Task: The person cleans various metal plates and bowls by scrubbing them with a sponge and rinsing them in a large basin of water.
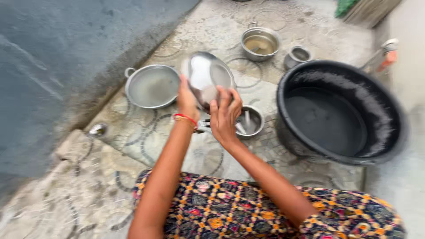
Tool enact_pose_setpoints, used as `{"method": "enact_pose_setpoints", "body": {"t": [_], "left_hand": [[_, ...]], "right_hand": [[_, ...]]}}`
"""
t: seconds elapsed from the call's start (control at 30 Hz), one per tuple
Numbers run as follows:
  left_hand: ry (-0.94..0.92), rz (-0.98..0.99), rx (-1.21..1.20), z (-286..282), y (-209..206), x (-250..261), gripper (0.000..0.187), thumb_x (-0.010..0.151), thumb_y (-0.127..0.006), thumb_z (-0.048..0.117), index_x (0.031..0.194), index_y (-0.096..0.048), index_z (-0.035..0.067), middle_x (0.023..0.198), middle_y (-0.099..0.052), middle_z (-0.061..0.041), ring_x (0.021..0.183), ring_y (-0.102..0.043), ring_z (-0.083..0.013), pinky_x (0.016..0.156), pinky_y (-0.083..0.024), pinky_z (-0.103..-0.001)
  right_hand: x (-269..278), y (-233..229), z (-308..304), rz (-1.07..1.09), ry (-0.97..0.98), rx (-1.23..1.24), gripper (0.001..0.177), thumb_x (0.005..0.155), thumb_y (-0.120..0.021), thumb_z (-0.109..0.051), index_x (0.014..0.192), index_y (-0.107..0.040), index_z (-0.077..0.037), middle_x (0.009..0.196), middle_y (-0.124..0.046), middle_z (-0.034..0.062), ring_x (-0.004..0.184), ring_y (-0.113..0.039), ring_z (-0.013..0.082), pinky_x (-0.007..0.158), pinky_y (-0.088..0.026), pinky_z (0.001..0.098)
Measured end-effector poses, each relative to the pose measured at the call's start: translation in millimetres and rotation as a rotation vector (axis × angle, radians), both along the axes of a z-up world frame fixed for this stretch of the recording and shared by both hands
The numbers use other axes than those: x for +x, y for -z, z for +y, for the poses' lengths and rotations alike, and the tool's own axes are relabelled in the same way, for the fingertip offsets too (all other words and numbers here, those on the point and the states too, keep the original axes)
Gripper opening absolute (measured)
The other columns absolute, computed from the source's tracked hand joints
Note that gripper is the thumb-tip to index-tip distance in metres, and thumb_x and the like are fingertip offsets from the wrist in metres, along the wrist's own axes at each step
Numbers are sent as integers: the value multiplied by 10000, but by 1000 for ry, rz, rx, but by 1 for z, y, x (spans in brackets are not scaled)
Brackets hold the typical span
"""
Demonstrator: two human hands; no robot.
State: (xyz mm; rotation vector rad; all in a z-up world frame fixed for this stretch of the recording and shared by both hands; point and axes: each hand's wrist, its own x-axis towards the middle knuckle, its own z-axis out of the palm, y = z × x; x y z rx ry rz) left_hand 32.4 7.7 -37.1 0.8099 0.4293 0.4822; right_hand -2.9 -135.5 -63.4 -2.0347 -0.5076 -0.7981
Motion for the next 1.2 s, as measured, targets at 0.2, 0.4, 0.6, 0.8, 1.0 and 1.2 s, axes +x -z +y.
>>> {"method": "enact_pose_setpoints", "body": {"t": [0.2, 0.4, 0.6, 0.8, 1.0, 1.2], "left_hand": [[45, 13, 524, -30, 23, 3, 562, 1046, -499, 489, 675, -604, 79, 616, -516, 43, 586, -451, -86, 526, -379, -316], [86, -95, 821, -38, 0, -9, 670, 1090, -452, 532, 652, -450, 26, 626, -396, 48, 623, -345, -85, 529, -323, -337], [178, 13, 926, -35, -22, -18, 774, 1062, -292, 644, 656, -446, 4, 582, -400, 13, 598, -376, -111, 532, -341, -370], [268, -67, 906, -37, -42, -38, 822, 1020, -187, 676, 670, -626, 76, 515, -445, 1, 502, -450, -129, 506, -359, -366], [93, -66, 767, -8, -16, -15, 741, 1108, -403, 606, 736, -619, 3, 601, -407, -4, 563, -342, -140, 528, -291, -363], [-298, 336, 1428, -4, 46, 21, 558, 1004, -625, 535, 1359, -603, 105, 1221, -653, -156, 1150, -588, -270, 1029, -438, -484]], "right_hand": [[-3, -101, -27, -172, -261, -297, 260, 1013, -557, -199, 1221, -710, -179, 1360, -611, 47, 1362, -505, 299, 1121, -322, 559], [44, -102, -60, -65, -325, -20, 273, 1036, -596, -280, 1223, -662, -92, 1263, -613, 73, 1231, -529, 320, 1135, -383, 491], [30, -96, -72, -282, -305, -74, 493, 968, -644, -372, 1347, -613, -58, 1321, -522, 158, 1263, -477, 374, 1099, -373, 516], [40, -69, -72, -424, -431, -264, 429, 861, -705, -425, 1216, -634, -194, 1213, -566, 140, 1219, -508, 344, 1053, -367, 505], [98, -9, -89, 527, -319, 665, 473, 1092, -420, -493, 1258, -611, -94, 1172, -572, 49, 1103, -525, 166, 1005, -397, 370], [84, -43, -78, 533, -328, 626, 446, 1143, -605, -384, 988, -697, 23, 857, -580, 23, 761, -479, 125, 672, -412, 307]]}}
